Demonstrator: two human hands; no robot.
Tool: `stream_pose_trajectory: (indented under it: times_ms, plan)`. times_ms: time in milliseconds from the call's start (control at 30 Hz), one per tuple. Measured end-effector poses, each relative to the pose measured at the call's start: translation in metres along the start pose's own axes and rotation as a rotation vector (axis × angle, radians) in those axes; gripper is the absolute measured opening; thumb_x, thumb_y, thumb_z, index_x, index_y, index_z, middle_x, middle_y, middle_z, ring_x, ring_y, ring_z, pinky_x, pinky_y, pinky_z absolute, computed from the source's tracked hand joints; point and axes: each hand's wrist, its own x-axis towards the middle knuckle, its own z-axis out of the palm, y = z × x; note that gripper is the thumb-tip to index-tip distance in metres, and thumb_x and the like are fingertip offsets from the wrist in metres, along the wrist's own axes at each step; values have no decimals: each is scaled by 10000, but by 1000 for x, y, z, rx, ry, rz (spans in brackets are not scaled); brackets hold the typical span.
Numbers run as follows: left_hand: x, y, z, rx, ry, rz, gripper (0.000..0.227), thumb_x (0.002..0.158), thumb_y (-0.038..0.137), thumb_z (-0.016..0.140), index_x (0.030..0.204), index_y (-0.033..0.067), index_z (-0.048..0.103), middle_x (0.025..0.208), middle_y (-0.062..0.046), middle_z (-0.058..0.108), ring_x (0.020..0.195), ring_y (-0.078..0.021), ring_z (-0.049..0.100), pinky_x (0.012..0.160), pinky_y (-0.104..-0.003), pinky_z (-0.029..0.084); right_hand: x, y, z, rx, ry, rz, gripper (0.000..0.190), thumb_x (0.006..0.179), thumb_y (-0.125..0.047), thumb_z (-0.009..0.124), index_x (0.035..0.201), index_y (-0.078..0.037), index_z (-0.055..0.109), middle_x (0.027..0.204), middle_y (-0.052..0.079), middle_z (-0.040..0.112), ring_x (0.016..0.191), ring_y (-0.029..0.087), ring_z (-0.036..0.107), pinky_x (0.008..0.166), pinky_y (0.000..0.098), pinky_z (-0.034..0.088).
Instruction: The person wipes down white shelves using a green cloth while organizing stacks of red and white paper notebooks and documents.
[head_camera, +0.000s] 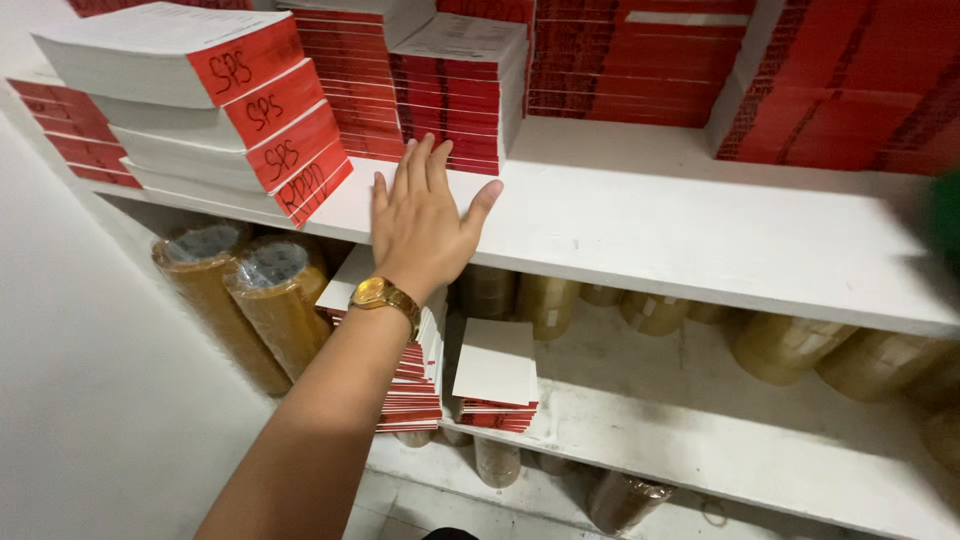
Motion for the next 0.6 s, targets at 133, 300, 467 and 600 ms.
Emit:
stream_pose_trajectory:
  times_ms: [133, 300, 467, 600]
  plan:
    - [0, 1, -3, 21, -71, -29, 855, 1010, 757, 230, 1526, 83, 332, 1607, -163, 289, 1548, -333, 225, 1204, -677, 142, -6, -68, 35, -57, 21, -42, 671, 908, -355, 700, 1500, -49, 625, 1195, 431, 664, 1132, 611, 610, 963, 655, 468]
    - [1, 2, -8, 44, -116, -53, 870, 996, 774, 212, 1543, 104, 304, 1626, -157, 268, 1556, -329, 216, 1218, -663, 156, -7, -176, 105, 0, 36, -250, 601, 841, -340, 701, 1397, -114, 685, 1078, 363, 688, 1033, 570, 674, 886, 584, 546]
    - [4, -3, -9, -4, -98, -154, 775, 1039, 675, 140, 1497, 107, 401, 1636, -129, 251, 1539, -311, 254, 1240, -603, 202, -8, -245, 144, 35, -47, -302, 678, 809, -481, 669, 1431, -214, 638, 1176, 279, 563, 1075, 565, 648, 925, 612, 539]
    - [2, 2, -13, -1, -106, -187, 821, 1004, 731, 186, 1490, 112, 419, 1635, -135, 256, 1539, -324, 262, 1237, -599, 209, 3, -220, 135, 94, -63, -304, 643, 831, -428, 687, 1428, -190, 653, 1127, 306, 588, 1070, 574, 651, 902, 588, 544]
